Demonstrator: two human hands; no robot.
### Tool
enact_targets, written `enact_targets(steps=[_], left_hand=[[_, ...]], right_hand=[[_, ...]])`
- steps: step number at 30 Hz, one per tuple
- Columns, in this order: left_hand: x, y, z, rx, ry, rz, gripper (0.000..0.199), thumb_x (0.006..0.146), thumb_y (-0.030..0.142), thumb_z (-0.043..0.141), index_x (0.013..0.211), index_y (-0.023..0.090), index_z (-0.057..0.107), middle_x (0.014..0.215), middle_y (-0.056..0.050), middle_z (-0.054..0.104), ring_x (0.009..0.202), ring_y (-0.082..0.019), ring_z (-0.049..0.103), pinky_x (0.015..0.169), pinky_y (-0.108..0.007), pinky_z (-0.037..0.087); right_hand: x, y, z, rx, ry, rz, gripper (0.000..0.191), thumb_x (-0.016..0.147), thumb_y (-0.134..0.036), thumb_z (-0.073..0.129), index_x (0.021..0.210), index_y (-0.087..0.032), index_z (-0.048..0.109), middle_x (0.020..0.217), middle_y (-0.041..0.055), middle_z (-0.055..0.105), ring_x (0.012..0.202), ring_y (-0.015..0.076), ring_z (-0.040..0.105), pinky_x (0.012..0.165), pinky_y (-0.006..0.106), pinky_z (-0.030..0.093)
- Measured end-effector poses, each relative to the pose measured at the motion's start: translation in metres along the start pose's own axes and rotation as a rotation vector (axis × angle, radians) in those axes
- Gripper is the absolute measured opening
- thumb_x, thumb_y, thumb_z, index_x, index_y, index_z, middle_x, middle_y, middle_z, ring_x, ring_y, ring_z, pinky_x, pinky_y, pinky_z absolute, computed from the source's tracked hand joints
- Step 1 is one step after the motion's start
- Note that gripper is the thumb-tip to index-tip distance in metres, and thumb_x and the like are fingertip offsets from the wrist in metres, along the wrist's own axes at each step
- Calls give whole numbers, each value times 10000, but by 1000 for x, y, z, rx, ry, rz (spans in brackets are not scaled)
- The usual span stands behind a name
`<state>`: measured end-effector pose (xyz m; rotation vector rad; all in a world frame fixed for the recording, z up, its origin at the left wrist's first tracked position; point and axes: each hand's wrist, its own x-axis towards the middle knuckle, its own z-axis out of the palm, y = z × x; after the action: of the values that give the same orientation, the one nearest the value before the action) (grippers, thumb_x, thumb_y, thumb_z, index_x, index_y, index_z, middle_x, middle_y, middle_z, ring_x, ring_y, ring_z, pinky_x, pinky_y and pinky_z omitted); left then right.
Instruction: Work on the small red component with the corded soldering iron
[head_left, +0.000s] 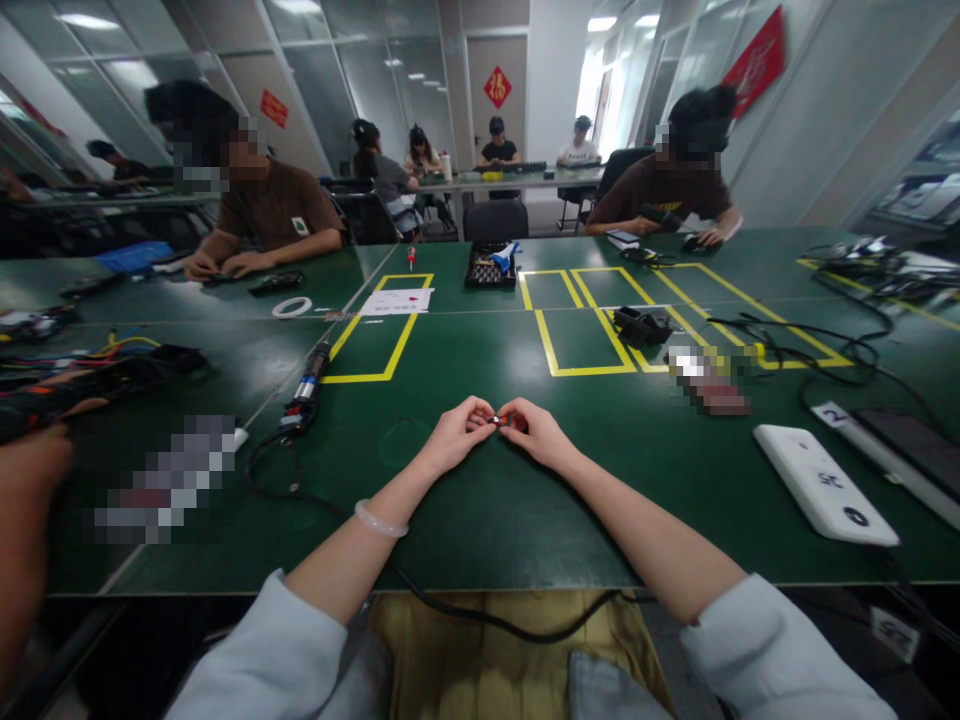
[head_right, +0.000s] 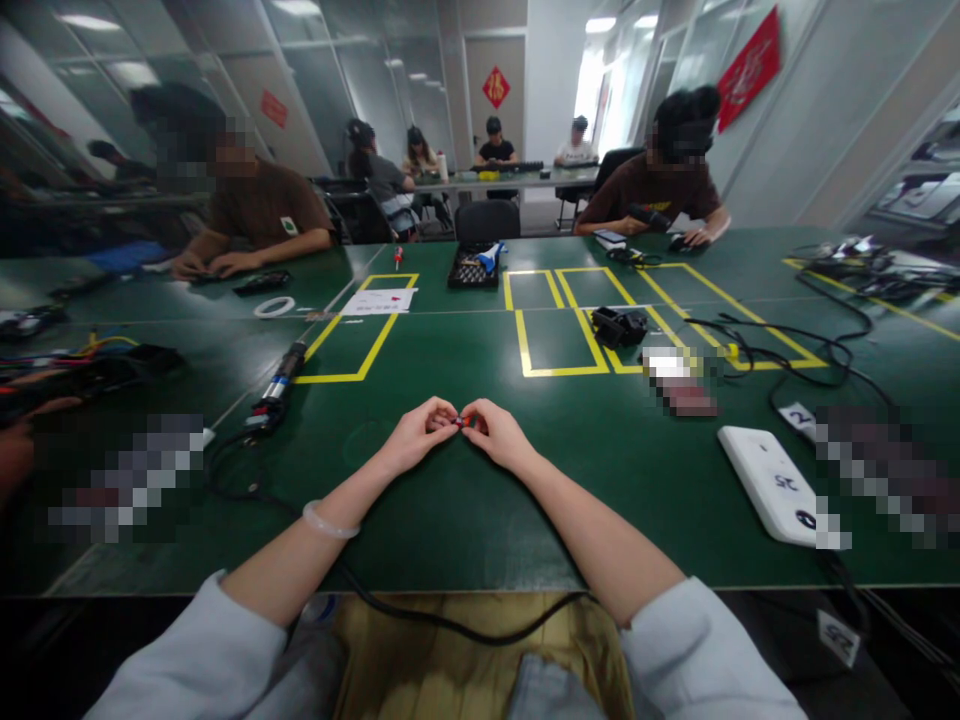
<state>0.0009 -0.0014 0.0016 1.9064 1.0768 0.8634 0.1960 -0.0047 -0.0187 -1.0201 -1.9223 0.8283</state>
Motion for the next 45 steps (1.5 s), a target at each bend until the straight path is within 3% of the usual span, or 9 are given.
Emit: enact_targets(steps=[10, 16, 25, 28, 31, 35, 37, 41, 45], left_hand=[[-6, 7, 0, 227, -25, 108, 223, 866, 283, 582, 1078, 215, 574, 930, -13, 653, 829, -141, 634, 805, -270, 498], [-4, 6, -2, 241, -8, 114, 153, 902, 299, 538, 1019, 208, 578, 932, -18, 670, 855, -150, 646, 790, -265, 496], [-4, 6, -6, 276, -78, 127, 201, 902, 341, 537, 1047, 208, 580, 977, -34, 665, 881, -164, 643, 807, -287, 503], [-3, 5, -31, 382, -54, 130, 333, 882, 411, 560, 1149, 213, 568, 1088, -58, 641, 989, -196, 624, 890, -333, 491], [-6, -10, -76, 596, 67, 58, 445, 889, 475, 520, 1239, 202, 537, 1222, -89, 586, 1123, -233, 566, 982, -377, 446], [-27, -44, -149, 1022, 284, -239, 570, 860, 465, 524, 1321, 134, 476, 1405, -173, 447, 1300, -339, 414, 1076, -470, 338], [-43, -60, -181, 1159, 369, -423, 649, 841, 492, 539, 1344, 92, 444, 1428, -224, 405, 1282, -400, 414, 1029, -509, 372], [-66, -80, -226, 1200, 278, -643, 588, 846, 517, 530, 1249, 88, 514, 1299, -238, 522, 1136, -393, 538, 908, -476, 463], [-70, -93, -248, 1197, 171, -675, 512, 821, 462, 599, 1174, 94, 554, 1199, -190, 597, 1053, -328, 593, 864, -396, 486]], right_hand=[[0, 1, -2, 99, -36, 111, 221, 906, -353, 534, 849, -160, 627, 713, -3, 629, 633, 114, 538, 618, 234, 401], [0, 1, 1, 172, -7, 65, 253, 830, -306, 629, 1039, -181, 559, 821, -11, 625, 630, 99, 522, 616, 228, 419], [0, 3, 0, -11, 11, -32, 100, 839, -211, 604, 933, -181, 588, 826, -3, 559, 681, 110, 522, 653, 236, 426], [-1, 1, 0, -91, -3, -29, 88, 847, -214, 609, 928, -183, 596, 853, 3, 549, 690, 109, 520, 662, 235, 423], [-3, -2, 0, -193, -28, -25, 83, 854, -212, 611, 934, -191, 602, 877, 6, 554, 720, 116, 528, 677, 235, 414], [-4, -5, 2, -314, -49, -58, 82, 865, -210, 607, 946, -200, 601, 907, 15, 571, 774, 132, 546, 692, 240, 402], [-4, -6, 2, -351, -50, -77, 79, 870, -214, 608, 947, -202, 600, 915, 20, 578, 794, 140, 552, 698, 245, 398], [-5, -4, 3, -382, -48, -81, 82, 872, -216, 612, 952, -205, 598, 925, 25, 587, 818, 149, 557, 717, 250, 398], [-5, -3, 4, -398, -53, -81, 85, 877, -225, 609, 960, -204, 598, 937, 31, 590, 843, 157, 559, 730, 255, 397]])
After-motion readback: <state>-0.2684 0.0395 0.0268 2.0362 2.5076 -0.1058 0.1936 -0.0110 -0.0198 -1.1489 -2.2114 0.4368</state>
